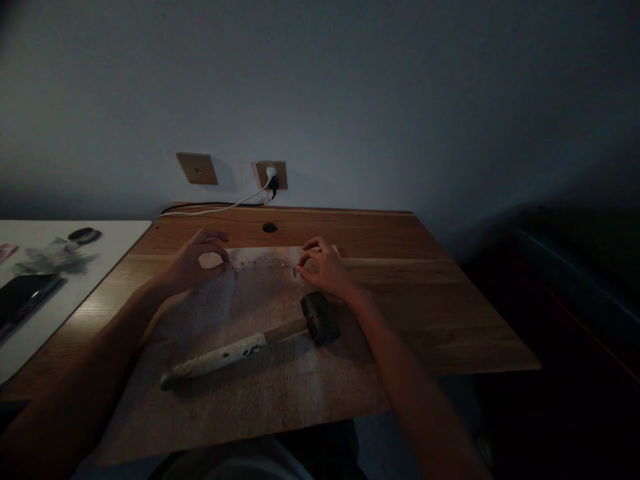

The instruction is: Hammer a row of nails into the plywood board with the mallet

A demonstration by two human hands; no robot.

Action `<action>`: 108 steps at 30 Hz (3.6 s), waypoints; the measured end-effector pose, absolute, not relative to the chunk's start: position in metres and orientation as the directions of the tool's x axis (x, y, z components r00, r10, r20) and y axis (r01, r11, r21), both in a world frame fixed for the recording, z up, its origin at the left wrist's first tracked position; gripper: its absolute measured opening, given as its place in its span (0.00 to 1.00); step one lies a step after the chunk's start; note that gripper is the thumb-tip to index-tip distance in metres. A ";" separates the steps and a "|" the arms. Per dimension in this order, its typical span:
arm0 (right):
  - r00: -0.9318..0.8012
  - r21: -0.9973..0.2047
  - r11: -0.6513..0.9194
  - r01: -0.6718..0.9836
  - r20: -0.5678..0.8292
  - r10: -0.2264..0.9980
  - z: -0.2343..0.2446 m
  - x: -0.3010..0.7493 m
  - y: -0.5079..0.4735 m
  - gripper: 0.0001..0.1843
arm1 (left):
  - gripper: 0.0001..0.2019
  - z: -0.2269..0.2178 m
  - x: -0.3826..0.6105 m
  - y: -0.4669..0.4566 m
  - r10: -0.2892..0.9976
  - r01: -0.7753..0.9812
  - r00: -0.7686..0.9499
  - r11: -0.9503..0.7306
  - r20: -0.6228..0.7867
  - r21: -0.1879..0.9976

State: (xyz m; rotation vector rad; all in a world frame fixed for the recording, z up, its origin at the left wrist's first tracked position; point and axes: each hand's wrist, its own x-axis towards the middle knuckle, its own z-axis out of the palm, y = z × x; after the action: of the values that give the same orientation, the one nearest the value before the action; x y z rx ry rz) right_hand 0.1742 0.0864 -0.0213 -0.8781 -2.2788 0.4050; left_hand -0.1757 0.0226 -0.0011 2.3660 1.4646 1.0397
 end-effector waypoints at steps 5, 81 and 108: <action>-0.635 -0.482 0.760 0.435 0.435 0.639 -0.022 0.169 0.084 0.07 | 0.08 -0.005 -0.160 0.019 0.834 0.704 0.361 -0.537 0.416 0.465; -0.643 -0.466 0.772 0.433 0.440 0.627 -0.025 0.138 0.103 0.05 | 0.06 -0.018 -0.142 0.029 0.902 0.831 0.209 -0.367 0.377 0.418; -0.607 -0.544 0.771 0.331 0.503 0.615 -0.014 0.140 0.102 0.04 | 0.04 -0.016 -0.141 0.026 0.894 0.835 0.219 -0.379 0.390 0.398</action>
State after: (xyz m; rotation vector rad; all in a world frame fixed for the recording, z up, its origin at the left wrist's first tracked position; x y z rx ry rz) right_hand 0.1398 0.1018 -0.0139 -0.7016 -2.2605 0.5241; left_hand -0.1405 0.0263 -0.0162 2.3710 1.6889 0.8730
